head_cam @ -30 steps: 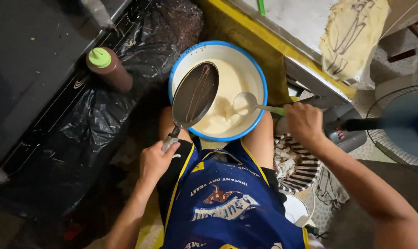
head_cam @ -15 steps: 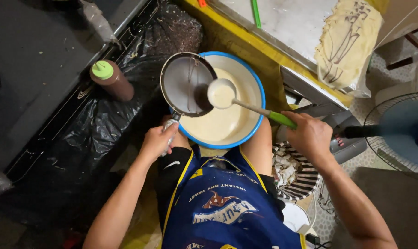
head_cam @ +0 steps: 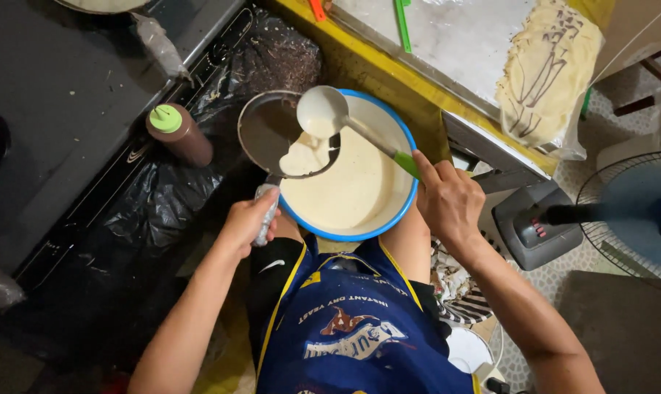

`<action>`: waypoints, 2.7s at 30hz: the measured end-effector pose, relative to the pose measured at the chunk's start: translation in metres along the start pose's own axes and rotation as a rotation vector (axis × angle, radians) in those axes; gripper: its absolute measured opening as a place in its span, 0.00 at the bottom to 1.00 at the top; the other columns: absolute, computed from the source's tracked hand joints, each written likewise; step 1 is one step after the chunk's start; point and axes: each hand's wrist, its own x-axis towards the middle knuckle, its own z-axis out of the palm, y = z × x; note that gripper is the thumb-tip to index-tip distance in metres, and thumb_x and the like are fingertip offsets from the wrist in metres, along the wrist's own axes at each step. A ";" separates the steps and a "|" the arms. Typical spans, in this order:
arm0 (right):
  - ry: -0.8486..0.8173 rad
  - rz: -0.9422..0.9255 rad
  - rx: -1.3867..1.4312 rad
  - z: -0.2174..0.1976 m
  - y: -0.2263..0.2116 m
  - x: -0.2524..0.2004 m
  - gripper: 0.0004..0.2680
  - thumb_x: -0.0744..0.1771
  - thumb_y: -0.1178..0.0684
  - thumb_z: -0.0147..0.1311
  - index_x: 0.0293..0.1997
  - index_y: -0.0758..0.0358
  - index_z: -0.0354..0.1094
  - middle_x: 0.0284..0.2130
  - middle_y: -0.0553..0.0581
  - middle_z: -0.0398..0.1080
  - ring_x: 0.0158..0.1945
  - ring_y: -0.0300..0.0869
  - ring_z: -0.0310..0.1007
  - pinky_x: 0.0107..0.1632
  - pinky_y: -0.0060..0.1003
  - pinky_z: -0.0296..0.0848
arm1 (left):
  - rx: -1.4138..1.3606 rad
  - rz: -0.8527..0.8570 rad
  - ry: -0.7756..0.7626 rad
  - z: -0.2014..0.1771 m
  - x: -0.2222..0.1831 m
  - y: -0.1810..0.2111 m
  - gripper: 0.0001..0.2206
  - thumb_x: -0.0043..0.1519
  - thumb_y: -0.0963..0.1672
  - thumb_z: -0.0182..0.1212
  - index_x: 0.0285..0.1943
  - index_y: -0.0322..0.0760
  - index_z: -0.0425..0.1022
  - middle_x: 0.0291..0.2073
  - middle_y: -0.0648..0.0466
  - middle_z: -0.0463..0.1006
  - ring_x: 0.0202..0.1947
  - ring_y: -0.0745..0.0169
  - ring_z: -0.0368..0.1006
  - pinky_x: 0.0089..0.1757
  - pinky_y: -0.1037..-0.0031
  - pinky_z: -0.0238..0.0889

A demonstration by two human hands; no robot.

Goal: Cooking multiple crepes simultaneously by pouring batter into pans, spreading it, and removing the finished products.

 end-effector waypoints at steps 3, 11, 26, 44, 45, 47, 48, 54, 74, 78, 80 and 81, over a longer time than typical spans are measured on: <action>0.026 -0.002 0.004 0.003 0.000 0.006 0.17 0.62 0.52 0.58 0.57 0.37 0.76 0.27 0.45 0.67 0.29 0.41 0.74 0.30 0.31 0.71 | -0.132 -0.040 -0.050 0.004 0.002 -0.030 0.24 0.65 0.55 0.59 0.38 0.26 0.75 0.16 0.48 0.72 0.10 0.62 0.68 0.13 0.74 0.62; 0.063 -0.041 -0.009 -0.035 -0.009 0.021 0.16 0.63 0.52 0.57 0.55 0.36 0.77 0.27 0.45 0.65 0.27 0.42 0.72 0.30 0.32 0.70 | -0.482 0.193 -0.192 0.074 0.055 -0.139 0.19 0.66 0.51 0.61 0.37 0.29 0.76 0.13 0.45 0.70 0.10 0.57 0.70 0.14 0.71 0.63; -0.488 0.347 0.161 -0.014 0.001 -0.027 0.17 0.65 0.47 0.53 0.62 0.35 0.72 0.27 0.49 0.69 0.28 0.52 0.77 0.33 0.46 0.75 | -0.057 -0.255 -0.404 0.062 0.018 -0.003 0.27 0.59 0.56 0.69 0.40 0.25 0.75 0.17 0.52 0.71 0.12 0.68 0.68 0.16 0.79 0.61; -0.523 0.556 0.182 -0.016 0.040 -0.063 0.14 0.68 0.39 0.54 0.61 0.26 0.72 0.31 0.46 0.72 0.31 0.51 0.78 0.39 0.45 0.77 | -0.070 -0.008 -0.329 0.069 -0.009 -0.074 0.17 0.61 0.50 0.69 0.32 0.29 0.77 0.11 0.42 0.72 0.06 0.56 0.69 0.13 0.74 0.60; -0.527 0.558 0.179 -0.016 0.041 -0.063 0.14 0.68 0.39 0.54 0.61 0.26 0.72 0.31 0.46 0.72 0.31 0.51 0.78 0.39 0.45 0.77 | -0.070 -0.013 -0.332 0.069 -0.003 -0.077 0.17 0.61 0.50 0.69 0.32 0.29 0.77 0.11 0.42 0.72 0.06 0.56 0.69 0.13 0.74 0.60; -0.584 0.731 0.359 -0.011 0.042 -0.057 0.16 0.67 0.42 0.60 0.63 0.34 0.74 0.38 0.50 0.78 0.40 0.55 0.80 0.45 0.48 0.76 | 0.035 0.008 -0.240 0.063 0.011 -0.081 0.19 0.59 0.51 0.72 0.38 0.27 0.79 0.12 0.41 0.73 0.07 0.53 0.70 0.12 0.71 0.61; -0.586 0.724 0.364 -0.002 0.046 -0.062 0.16 0.67 0.42 0.60 0.63 0.34 0.74 0.38 0.50 0.78 0.40 0.55 0.80 0.45 0.48 0.76 | 0.031 0.006 -0.233 0.056 -0.001 -0.062 0.19 0.59 0.51 0.72 0.38 0.27 0.79 0.12 0.41 0.73 0.07 0.53 0.70 0.12 0.71 0.61; -0.978 0.578 0.114 0.088 0.041 -0.118 0.16 0.64 0.34 0.53 0.58 0.26 0.72 0.35 0.55 0.81 0.42 0.56 0.83 0.45 0.52 0.80 | 1.022 0.134 0.051 0.023 -0.054 0.010 0.26 0.63 0.60 0.52 0.51 0.39 0.79 0.44 0.36 0.84 0.53 0.32 0.77 0.55 0.52 0.67; -1.493 0.322 0.141 0.004 -0.056 -0.034 0.20 0.71 0.44 0.29 0.72 0.27 0.57 0.67 0.52 0.68 0.69 0.51 0.69 0.70 0.44 0.68 | 1.155 1.336 0.980 0.042 -0.004 -0.059 0.12 0.64 0.48 0.55 0.35 0.37 0.75 0.16 0.55 0.68 0.17 0.57 0.68 0.26 0.72 0.65; -0.586 -0.074 -0.014 0.122 -0.041 -0.150 0.11 0.66 0.35 0.49 0.51 0.29 0.71 0.14 0.48 0.66 0.13 0.48 0.67 0.18 0.44 0.63 | 1.191 1.208 0.897 0.038 0.003 -0.073 0.17 0.65 0.54 0.63 0.29 0.47 0.68 0.17 0.60 0.65 0.17 0.65 0.68 0.24 0.72 0.62; -0.978 0.075 0.181 0.046 -0.055 -0.065 0.20 0.61 0.24 0.54 0.52 0.35 0.72 0.27 0.57 0.71 0.40 0.65 0.75 0.34 0.59 0.78 | 1.098 1.071 0.785 0.040 0.019 -0.086 0.16 0.60 0.52 0.68 0.29 0.46 0.67 0.16 0.54 0.70 0.16 0.52 0.71 0.21 0.62 0.62; -0.975 0.070 0.180 0.027 -0.063 -0.026 0.20 0.61 0.24 0.54 0.52 0.35 0.72 0.27 0.57 0.71 0.40 0.65 0.75 0.34 0.59 0.78 | 1.095 1.069 0.791 0.042 0.019 -0.092 0.16 0.60 0.52 0.68 0.29 0.46 0.67 0.16 0.54 0.70 0.16 0.52 0.71 0.21 0.62 0.62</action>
